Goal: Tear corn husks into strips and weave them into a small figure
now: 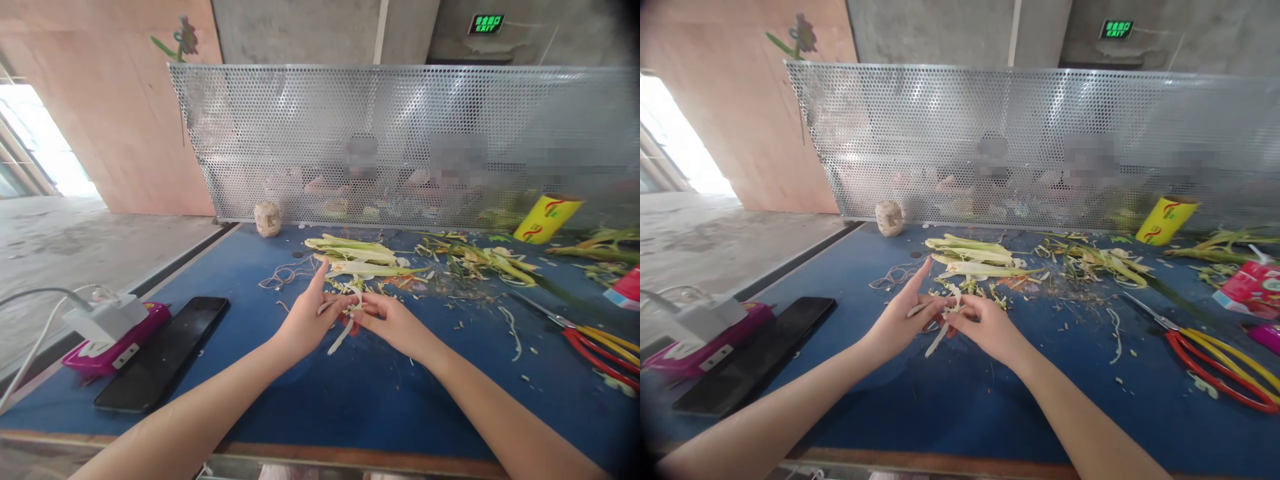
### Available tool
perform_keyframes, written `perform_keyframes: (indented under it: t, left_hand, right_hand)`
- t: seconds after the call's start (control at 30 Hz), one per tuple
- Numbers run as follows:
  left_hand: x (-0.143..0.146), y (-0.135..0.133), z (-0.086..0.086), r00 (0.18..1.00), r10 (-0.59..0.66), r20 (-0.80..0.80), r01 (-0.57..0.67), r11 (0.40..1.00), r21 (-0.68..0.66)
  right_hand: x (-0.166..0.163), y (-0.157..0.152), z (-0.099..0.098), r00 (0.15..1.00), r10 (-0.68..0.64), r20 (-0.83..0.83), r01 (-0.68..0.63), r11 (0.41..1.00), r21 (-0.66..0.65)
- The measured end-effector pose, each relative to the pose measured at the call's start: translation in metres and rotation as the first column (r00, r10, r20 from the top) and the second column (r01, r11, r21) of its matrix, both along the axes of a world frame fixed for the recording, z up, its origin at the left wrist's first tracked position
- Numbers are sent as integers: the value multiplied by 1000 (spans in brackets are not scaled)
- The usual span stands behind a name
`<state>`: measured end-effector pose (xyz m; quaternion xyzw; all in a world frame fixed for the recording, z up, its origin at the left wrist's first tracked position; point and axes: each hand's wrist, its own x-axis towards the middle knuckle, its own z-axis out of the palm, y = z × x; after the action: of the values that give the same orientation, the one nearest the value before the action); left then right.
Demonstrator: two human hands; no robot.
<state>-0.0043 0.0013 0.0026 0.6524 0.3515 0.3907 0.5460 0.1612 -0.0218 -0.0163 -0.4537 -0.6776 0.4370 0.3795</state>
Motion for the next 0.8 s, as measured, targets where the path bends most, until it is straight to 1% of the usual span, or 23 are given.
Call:
perform_keyframes:
  t: [0.07, 0.13, 0.23, 0.3, 0.33, 0.47, 0.63, 0.7, 0.8]
  left_hand:
    - [-1, -1, 0, 1000, -6, -13, 6, 998, 57]
    - [-3, -2, 1, 1000, 0, -22, 2, 996, 90]
    - [-5, -3, 1, 998, -37, -48, 41, 994, 103]
    - [-6, -3, 2, 995, -64, -77, 73, 991, 112]
    - [-6, -3, 3, 993, -73, -94, 84, 989, 120]
    - [-6, -5, 3, 986, -100, -135, 118, 984, 131]
    - [-4, -5, -2, 989, -116, -89, 124, 988, 94]
    - [-3, -4, -3, 993, -80, -92, 90, 990, 107]
    - [-3, -2, -3, 991, 13, -133, 5, 991, 136]
  right_hand:
    - [-2, 0, 0, 999, -32, -6, 33, 998, 59]
    - [-4, 0, -1, 996, -92, 18, 88, 987, 136]
    - [-5, 0, -2, 973, -213, 85, 184, 945, 269]
    - [-5, 0, -3, 962, -256, 94, 218, 929, 300]
    - [-5, 0, -4, 964, -253, 86, 220, 934, 282]
    - [-4, 1, -5, 982, -188, -6, 186, 972, 140]
    - [-4, 0, -2, 971, -220, -91, 228, 969, 93]
    - [-4, -1, -1, 965, -238, -114, 248, 966, 79]
    - [-4, 0, -1, 956, -252, -153, 259, 965, 32]
